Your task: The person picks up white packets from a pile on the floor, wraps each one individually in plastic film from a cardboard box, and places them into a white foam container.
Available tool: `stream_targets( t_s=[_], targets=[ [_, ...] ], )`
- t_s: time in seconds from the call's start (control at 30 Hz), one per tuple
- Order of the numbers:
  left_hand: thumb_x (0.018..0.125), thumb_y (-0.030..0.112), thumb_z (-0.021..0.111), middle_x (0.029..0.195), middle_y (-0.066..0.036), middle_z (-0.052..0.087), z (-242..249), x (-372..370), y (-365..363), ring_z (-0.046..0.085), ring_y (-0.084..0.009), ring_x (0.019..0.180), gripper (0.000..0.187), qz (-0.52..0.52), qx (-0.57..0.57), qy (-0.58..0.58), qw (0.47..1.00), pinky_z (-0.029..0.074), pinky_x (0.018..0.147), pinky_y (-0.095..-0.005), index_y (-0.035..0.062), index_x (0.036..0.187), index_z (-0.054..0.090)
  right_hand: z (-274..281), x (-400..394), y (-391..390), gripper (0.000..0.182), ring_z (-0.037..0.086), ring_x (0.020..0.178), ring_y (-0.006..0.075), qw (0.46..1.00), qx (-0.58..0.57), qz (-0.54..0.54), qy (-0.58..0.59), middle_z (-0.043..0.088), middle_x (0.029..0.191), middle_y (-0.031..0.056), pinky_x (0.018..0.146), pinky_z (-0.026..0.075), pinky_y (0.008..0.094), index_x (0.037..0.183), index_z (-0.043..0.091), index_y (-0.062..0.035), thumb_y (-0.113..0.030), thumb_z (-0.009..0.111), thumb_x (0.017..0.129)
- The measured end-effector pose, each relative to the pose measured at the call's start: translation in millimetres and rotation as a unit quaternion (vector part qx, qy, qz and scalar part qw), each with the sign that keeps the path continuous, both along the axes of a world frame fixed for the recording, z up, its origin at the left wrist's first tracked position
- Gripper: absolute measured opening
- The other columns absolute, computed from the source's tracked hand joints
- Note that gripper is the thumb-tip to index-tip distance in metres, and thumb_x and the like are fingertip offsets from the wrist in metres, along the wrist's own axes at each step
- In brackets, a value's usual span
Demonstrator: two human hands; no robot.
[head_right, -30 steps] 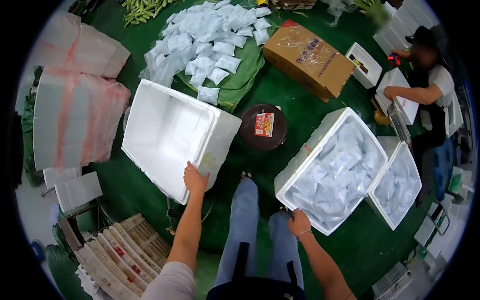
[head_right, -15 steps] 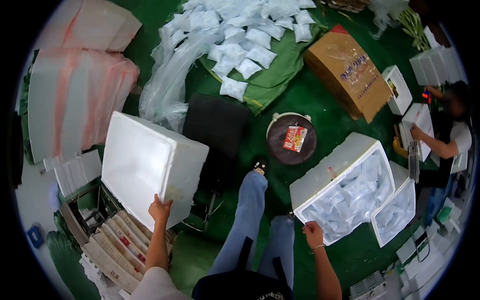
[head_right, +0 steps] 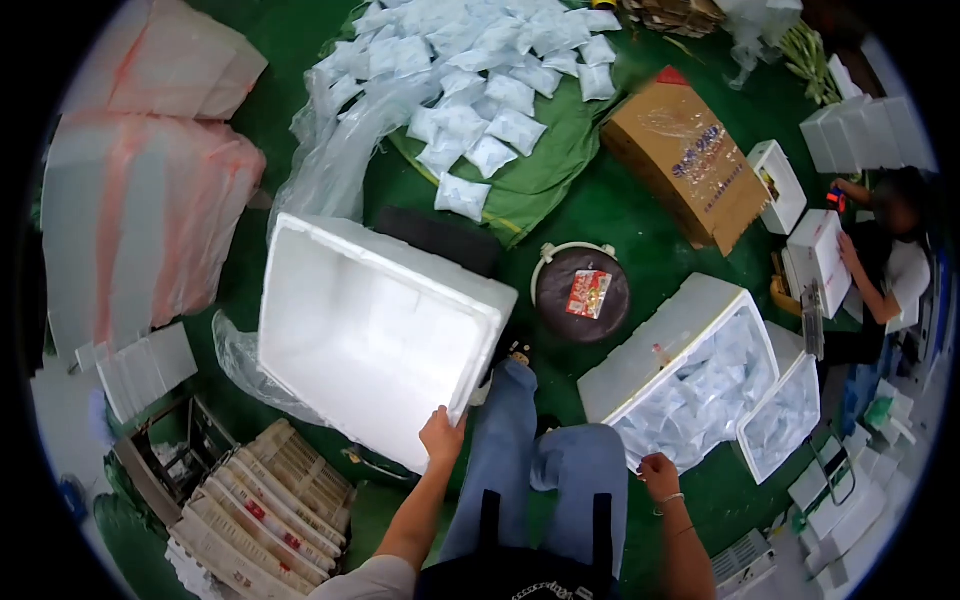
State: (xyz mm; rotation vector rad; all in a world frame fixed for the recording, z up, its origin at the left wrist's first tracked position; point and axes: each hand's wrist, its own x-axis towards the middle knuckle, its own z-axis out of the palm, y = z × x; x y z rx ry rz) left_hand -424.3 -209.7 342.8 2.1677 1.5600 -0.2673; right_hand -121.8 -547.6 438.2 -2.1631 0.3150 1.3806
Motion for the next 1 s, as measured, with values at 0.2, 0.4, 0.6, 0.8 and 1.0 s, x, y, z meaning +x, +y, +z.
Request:
stream_targets(
  t_s=[0.2,0.4,0.6,0.8,1.0],
  targets=[
    [0.076,0.031,0.074,0.088,-0.017,0.060,-32,-18,9,0.060,-0.0387,0.082,0.040,0.041,-0.093,0.053,0.993,0.048,0.068,-0.0489,0.0036,0.093,0.052,44,17,-20,0.023,0.067,0.072,0.0224,0.954,-0.095,0.265,-0.101,0.068,0.084,0.0178,0.071,0.054,0.0346,0.096,0.064,0.0007,-0.016,0.063,0.081],
    [0.083,0.049,0.062,0.095,-0.024,0.063,-36,27,46,0.062,-0.0417,0.090,0.052,-0.065,-0.255,0.123,0.957,0.050,0.076,-0.0485,0.0030,0.104,0.050,40,-21,-71,0.024,0.068,0.076,0.0255,0.961,-0.145,0.224,-0.067,0.068,0.085,0.0189,0.074,0.054,0.0359,0.094,0.065,-0.0003,-0.019,0.064,0.079],
    [0.076,0.039,0.066,0.090,-0.025,0.065,-24,25,54,0.063,-0.0421,0.087,0.050,-0.044,-0.208,0.110,0.971,0.050,0.075,-0.0478,0.0008,0.105,0.055,49,42,-56,0.027,0.067,0.085,0.0327,0.964,-0.206,0.122,-0.117,0.068,0.086,0.0187,0.080,0.052,0.0383,0.089,0.068,-0.0013,-0.024,0.064,0.075],
    [0.079,0.015,0.063,0.076,-0.018,0.065,20,82,57,0.064,-0.0296,0.069,0.020,0.027,-0.152,0.008,0.988,0.052,0.066,-0.0357,-0.0028,0.087,0.059,18,171,-19,0.024,0.066,0.083,0.0343,0.955,-0.165,0.092,-0.229,0.068,0.086,0.0184,0.078,0.052,0.0393,0.089,0.065,-0.0022,-0.021,0.062,0.076],
    [0.085,0.019,0.063,0.071,-0.012,0.064,55,153,47,0.061,-0.0182,0.057,0.026,0.045,-0.312,-0.012,0.949,0.053,0.049,-0.0300,-0.0065,0.092,0.062,-10,330,88,0.024,0.066,0.083,0.0288,0.983,0.120,0.028,-0.138,0.066,0.082,0.0153,0.074,0.052,0.0363,0.099,0.060,-0.0068,-0.023,0.063,0.081]
  ],
)
